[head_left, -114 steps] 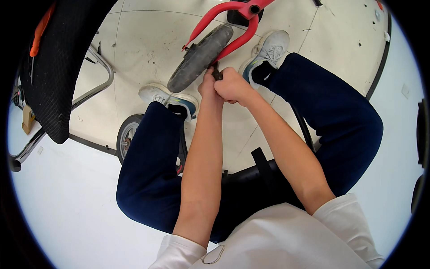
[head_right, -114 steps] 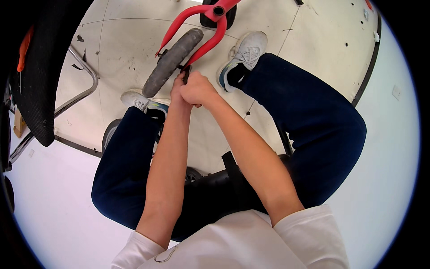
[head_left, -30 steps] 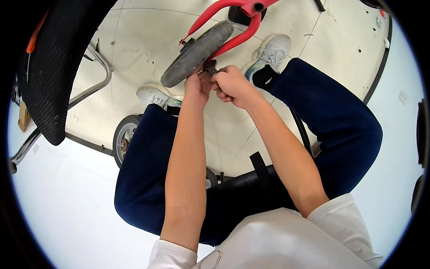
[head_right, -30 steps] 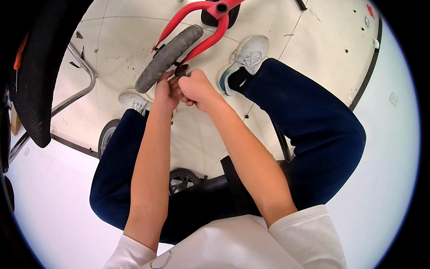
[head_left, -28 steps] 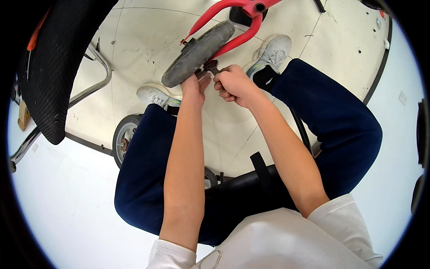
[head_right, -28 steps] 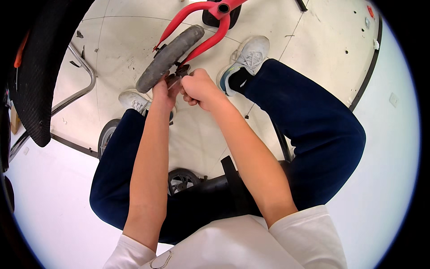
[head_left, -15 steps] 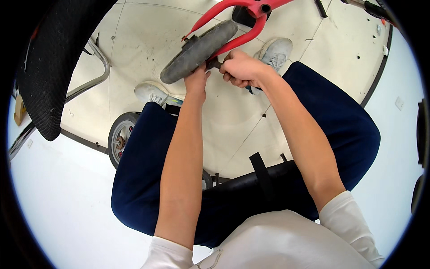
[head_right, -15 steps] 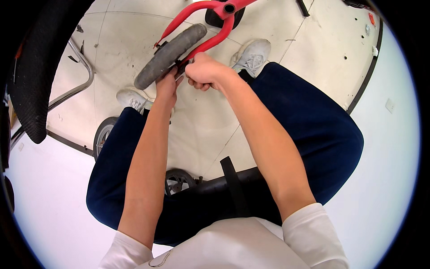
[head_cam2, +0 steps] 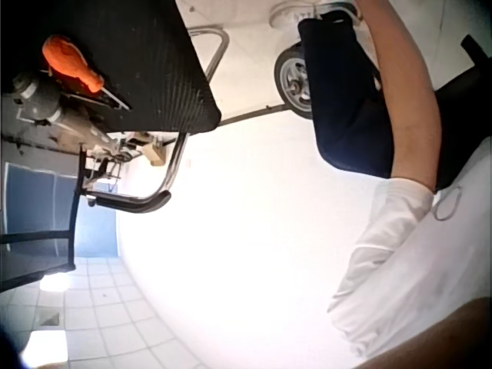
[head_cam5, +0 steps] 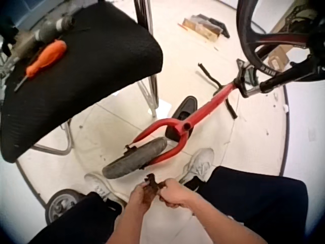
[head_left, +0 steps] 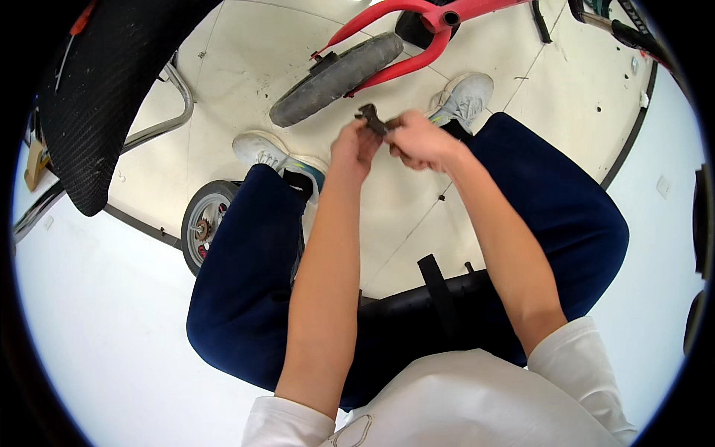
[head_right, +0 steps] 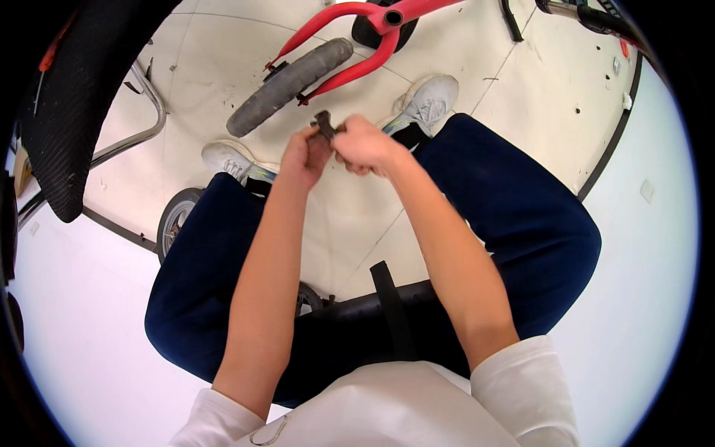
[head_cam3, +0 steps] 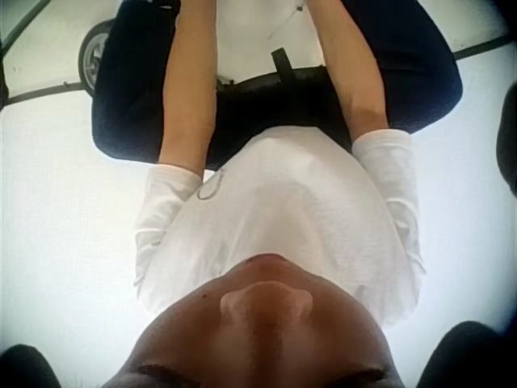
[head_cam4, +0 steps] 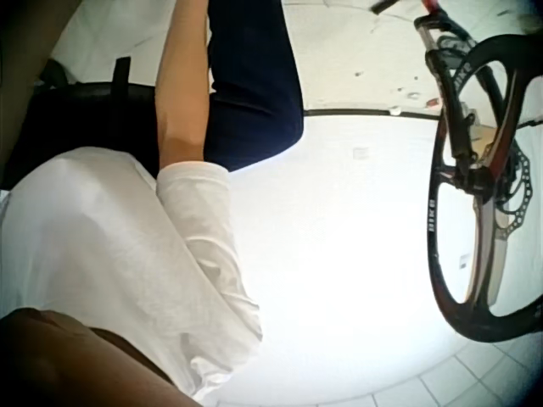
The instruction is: The person assembles a red scooter by attaching the handlebar and seat, then tightening the front wheel axle nuts with a wrench. The person sits on a chair while working on the scooter on the floor.
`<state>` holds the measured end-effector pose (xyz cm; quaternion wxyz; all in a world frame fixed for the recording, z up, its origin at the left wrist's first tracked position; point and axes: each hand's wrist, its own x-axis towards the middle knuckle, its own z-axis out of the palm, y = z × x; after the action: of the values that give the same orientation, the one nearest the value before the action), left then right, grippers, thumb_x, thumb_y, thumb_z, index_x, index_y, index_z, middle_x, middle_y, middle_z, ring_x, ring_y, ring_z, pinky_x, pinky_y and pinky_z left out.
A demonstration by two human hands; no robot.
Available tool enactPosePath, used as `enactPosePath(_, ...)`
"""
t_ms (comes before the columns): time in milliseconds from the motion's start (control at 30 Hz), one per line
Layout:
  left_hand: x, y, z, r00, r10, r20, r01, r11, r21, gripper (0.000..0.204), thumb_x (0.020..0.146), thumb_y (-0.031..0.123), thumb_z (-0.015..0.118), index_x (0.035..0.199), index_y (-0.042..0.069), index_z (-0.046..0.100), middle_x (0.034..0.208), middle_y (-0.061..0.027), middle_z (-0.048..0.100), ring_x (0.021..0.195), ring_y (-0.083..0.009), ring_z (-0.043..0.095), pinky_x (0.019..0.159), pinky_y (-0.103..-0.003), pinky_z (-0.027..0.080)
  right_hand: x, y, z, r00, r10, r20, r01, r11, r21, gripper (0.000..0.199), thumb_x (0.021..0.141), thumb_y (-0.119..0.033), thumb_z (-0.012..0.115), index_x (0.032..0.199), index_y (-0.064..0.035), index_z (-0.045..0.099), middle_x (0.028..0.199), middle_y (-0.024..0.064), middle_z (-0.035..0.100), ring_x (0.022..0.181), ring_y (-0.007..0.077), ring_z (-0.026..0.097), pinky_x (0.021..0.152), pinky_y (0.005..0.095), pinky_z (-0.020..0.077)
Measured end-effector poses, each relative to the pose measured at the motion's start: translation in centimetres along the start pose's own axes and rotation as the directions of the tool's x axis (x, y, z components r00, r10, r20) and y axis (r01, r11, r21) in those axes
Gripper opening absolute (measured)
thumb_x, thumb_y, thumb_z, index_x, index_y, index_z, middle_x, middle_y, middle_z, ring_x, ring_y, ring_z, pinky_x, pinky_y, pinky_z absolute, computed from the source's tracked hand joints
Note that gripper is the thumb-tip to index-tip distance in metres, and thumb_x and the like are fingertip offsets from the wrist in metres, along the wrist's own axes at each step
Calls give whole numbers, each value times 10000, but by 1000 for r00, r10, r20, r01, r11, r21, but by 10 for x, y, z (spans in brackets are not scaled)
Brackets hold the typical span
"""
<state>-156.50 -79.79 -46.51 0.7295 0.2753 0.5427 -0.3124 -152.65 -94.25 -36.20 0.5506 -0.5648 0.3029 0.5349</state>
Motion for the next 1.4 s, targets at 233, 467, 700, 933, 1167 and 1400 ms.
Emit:
enactPosePath(233, -34, -39, -12, 990, -33, -140, 33, 999, 0, 223, 896, 302, 583, 944, 85, 600, 853, -30, 641, 813, -181, 605, 773, -349, 464, -35, 51, 16, 998, -49, 45, 46, 996, 73, 322, 909, -63, 484, 1211, 45, 520, 662, 39, 479, 369, 79, 353, 323, 265, 236)
enactPosePath(467, -44, -40, -6, 989, 28, -148, -20, 999, 51, 259, 896, 318, 587, 1003, 83, 601, 933, -39, 627, 870, -175, 587, 775, -376, 447, -40, 52, 16, 995, -81, 50, 77, 994, 75, 332, 896, -33, 446, 1212, 34, 521, 693, 70, 490, 411, 118, 420, 345, 294, 262)
enactPosePath(700, -30, -21, 3, 983, 107, -151, -82, 983, 162, 368, 929, 358, 583, 1120, 43, 578, 1016, -80, 643, 918, -209, 607, 781, -389, 466, -17, 38, 24, 993, -73, -93, 90, 978, 189, 329, 912, -59, 475, 1204, 93, 490, 668, 57, 478, 383, 95, 375, 340, 281, 240)
enactPosePath(933, -17, 25, 9, 903, 424, -72, -368, 848, 380, 385, 965, 178, 490, 1318, 26, 512, 1173, -104, 607, 1029, -220, 597, 854, -366, 491, 11, 5, 21, 984, -147, -97, 165, 962, 216, 165, 839, 5, 432, 941, 118, 495, 639, 89, 474, 426, 142, 419, 364, 319, 257)
enactPosePath(1167, 8, 34, 6, 829, 560, 3, -455, 671, 585, 340, 914, 80, 489, 1226, -13, 588, 1144, -112, 634, 968, -208, 629, 805, -348, 520, 16, -25, 5, 999, -49, 1, 49, 994, 93, 126, 862, -47, 521, 939, 49, 492, 702, 64, 497, 410, 64, 315, 357, 251, 211)
enactPosePath(1400, 22, 32, -8, 562, 760, 327, -512, 9, 859, 378, 788, 16, 484, 1108, 13, 685, 1071, -192, 685, 992, -293, 650, 887, -367, 492, 13, -37, -11, 997, -26, 68, 20, 995, 93, 94, 860, -48, 536, 882, 32, 491, 684, 53, 497, 401, 52, 288, 355, 245, 205)
